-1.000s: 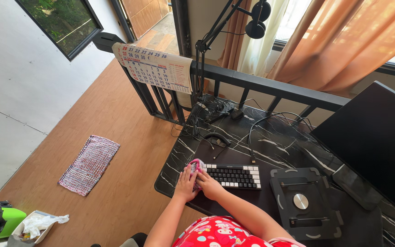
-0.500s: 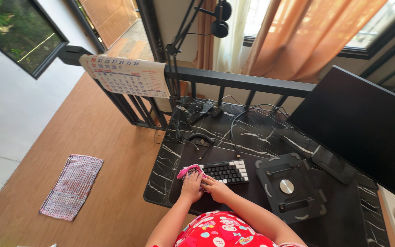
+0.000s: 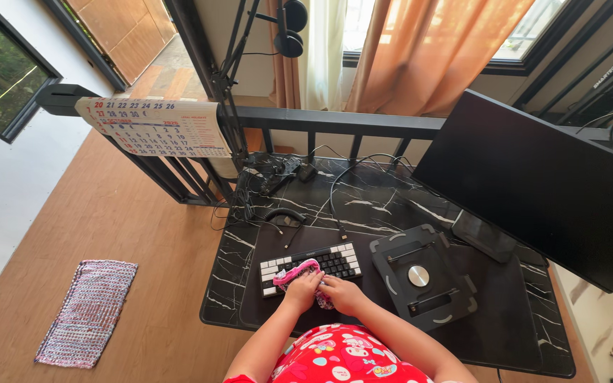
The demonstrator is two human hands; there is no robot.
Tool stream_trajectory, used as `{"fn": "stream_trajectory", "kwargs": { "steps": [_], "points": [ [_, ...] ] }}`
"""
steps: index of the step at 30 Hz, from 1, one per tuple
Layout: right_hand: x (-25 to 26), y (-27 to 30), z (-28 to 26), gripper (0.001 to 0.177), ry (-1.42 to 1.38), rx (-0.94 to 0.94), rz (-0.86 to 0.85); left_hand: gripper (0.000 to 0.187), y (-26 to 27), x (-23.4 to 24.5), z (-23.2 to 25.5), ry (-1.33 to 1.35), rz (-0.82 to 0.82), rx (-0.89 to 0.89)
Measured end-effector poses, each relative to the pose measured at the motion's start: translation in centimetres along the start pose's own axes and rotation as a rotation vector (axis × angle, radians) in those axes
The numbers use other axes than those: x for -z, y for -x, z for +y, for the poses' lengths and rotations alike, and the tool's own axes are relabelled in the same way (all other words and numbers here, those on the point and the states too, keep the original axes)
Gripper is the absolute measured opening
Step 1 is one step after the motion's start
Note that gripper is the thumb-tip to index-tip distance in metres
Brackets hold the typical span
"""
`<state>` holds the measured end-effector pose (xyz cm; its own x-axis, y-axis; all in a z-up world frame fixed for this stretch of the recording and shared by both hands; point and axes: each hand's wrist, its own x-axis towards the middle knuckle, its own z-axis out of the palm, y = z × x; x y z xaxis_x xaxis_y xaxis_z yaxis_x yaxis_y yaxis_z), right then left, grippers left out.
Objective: The person cleans a black marble-patterned desk using a pink cloth. They wipe the surface, remove and clean a keyboard, wipe a mousepad, and clean a power adapter before placing the items back on the desk.
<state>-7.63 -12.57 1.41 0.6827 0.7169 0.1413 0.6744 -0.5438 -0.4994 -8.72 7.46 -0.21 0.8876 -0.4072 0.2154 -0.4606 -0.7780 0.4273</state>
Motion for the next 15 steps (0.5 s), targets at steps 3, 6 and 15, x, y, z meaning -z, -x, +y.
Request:
{"fn": "stream_trajectory", "kwargs": {
  "steps": [3, 6, 15],
  "points": [
    [1.8, 0.3, 1.3, 0.038, -0.094, -0.102, 0.107, 0.05, -1.0, -0.4, 0.5, 0.127, -0.109, 0.085],
    [3.8, 0.0, 2.9, 0.031, -0.368, -0.386, 0.24, 0.057, -3.0, 0.2, 0.6, 0.328, -0.012, 0.149],
    [8.2, -0.3, 7.3, 0.035, -0.556, -0.307, 0.604, 0.073, -7.5, 8.2, 3.3, 0.392, 0.275, 0.14]
  ]
}}
